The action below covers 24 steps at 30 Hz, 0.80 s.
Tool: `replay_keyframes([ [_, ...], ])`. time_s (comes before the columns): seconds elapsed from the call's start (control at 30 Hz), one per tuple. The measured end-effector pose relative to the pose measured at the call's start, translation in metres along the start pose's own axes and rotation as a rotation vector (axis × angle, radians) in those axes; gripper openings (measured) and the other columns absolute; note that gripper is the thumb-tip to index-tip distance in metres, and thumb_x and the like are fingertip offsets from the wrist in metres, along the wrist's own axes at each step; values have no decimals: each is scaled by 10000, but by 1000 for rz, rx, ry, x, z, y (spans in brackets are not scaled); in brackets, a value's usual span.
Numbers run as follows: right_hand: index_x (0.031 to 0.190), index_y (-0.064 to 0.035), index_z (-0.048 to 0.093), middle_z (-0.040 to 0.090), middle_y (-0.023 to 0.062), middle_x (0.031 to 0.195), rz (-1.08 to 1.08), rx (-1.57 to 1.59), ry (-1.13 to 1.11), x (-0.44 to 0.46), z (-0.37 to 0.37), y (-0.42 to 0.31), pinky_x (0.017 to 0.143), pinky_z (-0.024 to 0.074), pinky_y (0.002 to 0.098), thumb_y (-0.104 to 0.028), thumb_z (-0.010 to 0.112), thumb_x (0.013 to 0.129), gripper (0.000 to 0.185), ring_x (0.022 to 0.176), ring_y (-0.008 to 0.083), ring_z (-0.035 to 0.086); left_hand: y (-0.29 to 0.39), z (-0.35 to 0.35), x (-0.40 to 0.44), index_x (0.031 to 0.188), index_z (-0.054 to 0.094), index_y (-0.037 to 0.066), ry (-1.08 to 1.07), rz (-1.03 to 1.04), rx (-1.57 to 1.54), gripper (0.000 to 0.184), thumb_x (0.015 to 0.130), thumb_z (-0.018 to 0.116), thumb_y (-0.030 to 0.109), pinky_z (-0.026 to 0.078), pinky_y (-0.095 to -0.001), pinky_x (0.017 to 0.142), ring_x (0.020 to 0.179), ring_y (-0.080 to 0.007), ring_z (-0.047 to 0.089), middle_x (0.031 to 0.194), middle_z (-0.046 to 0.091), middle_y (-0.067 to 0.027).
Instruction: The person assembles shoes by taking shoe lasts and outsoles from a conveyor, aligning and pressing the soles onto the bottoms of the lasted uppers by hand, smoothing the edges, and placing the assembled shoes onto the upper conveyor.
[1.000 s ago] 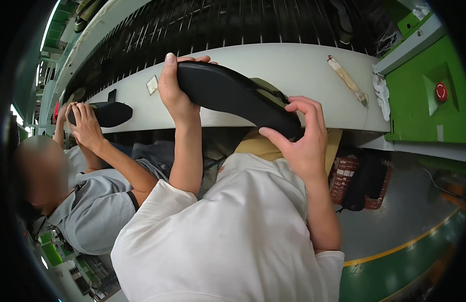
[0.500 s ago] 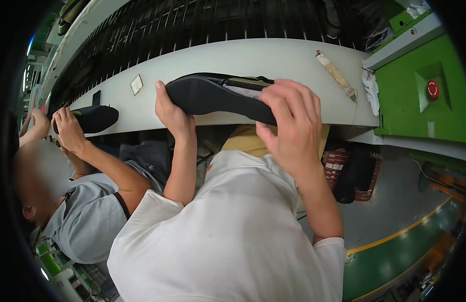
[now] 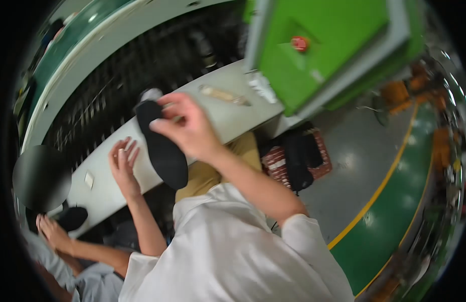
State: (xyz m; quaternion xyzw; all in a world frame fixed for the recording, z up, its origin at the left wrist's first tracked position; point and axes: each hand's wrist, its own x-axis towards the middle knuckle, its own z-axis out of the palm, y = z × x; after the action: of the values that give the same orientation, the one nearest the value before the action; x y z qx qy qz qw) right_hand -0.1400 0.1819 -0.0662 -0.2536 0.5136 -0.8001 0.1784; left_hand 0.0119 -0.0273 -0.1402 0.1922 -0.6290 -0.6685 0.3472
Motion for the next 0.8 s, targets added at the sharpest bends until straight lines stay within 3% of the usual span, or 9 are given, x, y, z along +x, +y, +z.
replay_keyframes([
  [0.07, 1336, -54, 649, 764, 32, 1135, -29, -83, -85, 9, 8, -10, 835, 562, 270, -94, 870, 932, 463, 987, 83, 719, -17, 15, 35, 1590, 450, 26, -47, -66, -100, 591, 1123, 651, 327, 540, -444, 1147, 1390, -333, 633, 1567, 552, -208],
  [0.17, 1281, -52, 681, 735, 16, 1133, -147, -139, -113, 17, 15, -13, 840, 562, 294, -85, 837, 962, 357, 1028, 103, 711, -58, 40, 81, 1572, 480, 63, -243, 11, -133, 677, 1032, 753, 367, 512, -392, 1147, 1268, -211, 659, 1438, 616, -113],
  [0.3, 1299, -62, 688, 722, 56, 1153, -284, -307, -63, 3, -2, -30, 863, 577, 320, -73, 827, 962, 364, 1032, 157, 702, 4, 87, 65, 1520, 542, 55, -40, 346, 9, 693, 930, 838, 264, 506, -380, 1108, 1244, -218, 627, 1419, 601, -82],
  [0.43, 1527, -71, 540, 625, 116, 1368, -515, -595, 36, -28, -1, -52, 996, 559, 407, -285, 1007, 735, 944, 1257, 307, 579, 82, 112, 45, 1521, 550, 61, -76, 583, 175, 771, 829, 889, 34, 459, -385, 1145, 1314, -221, 568, 1484, 554, -80],
  [0.53, 1480, -63, 571, 623, 109, 1318, -471, -485, 183, -39, 1, -49, 941, 559, 385, -291, 994, 772, 856, 1141, 287, 601, 100, 127, 29, 1503, 570, 69, -69, 711, 356, 788, 797, 918, 24, 402, -425, 1210, 1388, -258, 533, 1478, 564, -94],
  [0.6, 1445, -61, 596, 620, 112, 1306, -503, -512, 209, -37, -4, -40, 920, 556, 374, -297, 996, 771, 818, 1111, 274, 600, 98, 123, 28, 1521, 538, 40, -126, 839, 497, 714, 889, 872, 28, 400, -409, 1221, 1388, -252, 537, 1522, 547, -108],
  [0.67, 1417, -54, 611, 620, 124, 1309, -592, -512, 204, -35, -4, -37, 946, 559, 401, -289, 994, 759, 797, 1150, 300, 611, 101, 118, 31, 1499, 553, 70, -186, 783, 411, 778, 822, 915, 198, 409, -460, 1223, 1422, -306, 520, 1514, 534, -147],
  [0.73, 1412, -49, 610, 619, 130, 1309, -698, -509, 190, -31, -2, -32, 960, 560, 419, -282, 995, 746, 804, 1173, 318, 617, 104, 115, 33, 1516, 526, 48, -229, 769, 406, 724, 851, 776, 189, 467, -470, 1187, 1358, -310, 571, 1574, 502, -168],
  [0.8, 1393, -37, 613, 603, 143, 1304, -679, -462, 159, -30, 0, -30, 979, 560, 438, -215, 981, 718, 789, 1199, 344, 620, 97, 106, 38, 1528, 535, 25, -266, 632, 226, 536, 1031, 628, 204, 397, -457, 1244, 1428, -304, 526, 1593, 520, -152],
])
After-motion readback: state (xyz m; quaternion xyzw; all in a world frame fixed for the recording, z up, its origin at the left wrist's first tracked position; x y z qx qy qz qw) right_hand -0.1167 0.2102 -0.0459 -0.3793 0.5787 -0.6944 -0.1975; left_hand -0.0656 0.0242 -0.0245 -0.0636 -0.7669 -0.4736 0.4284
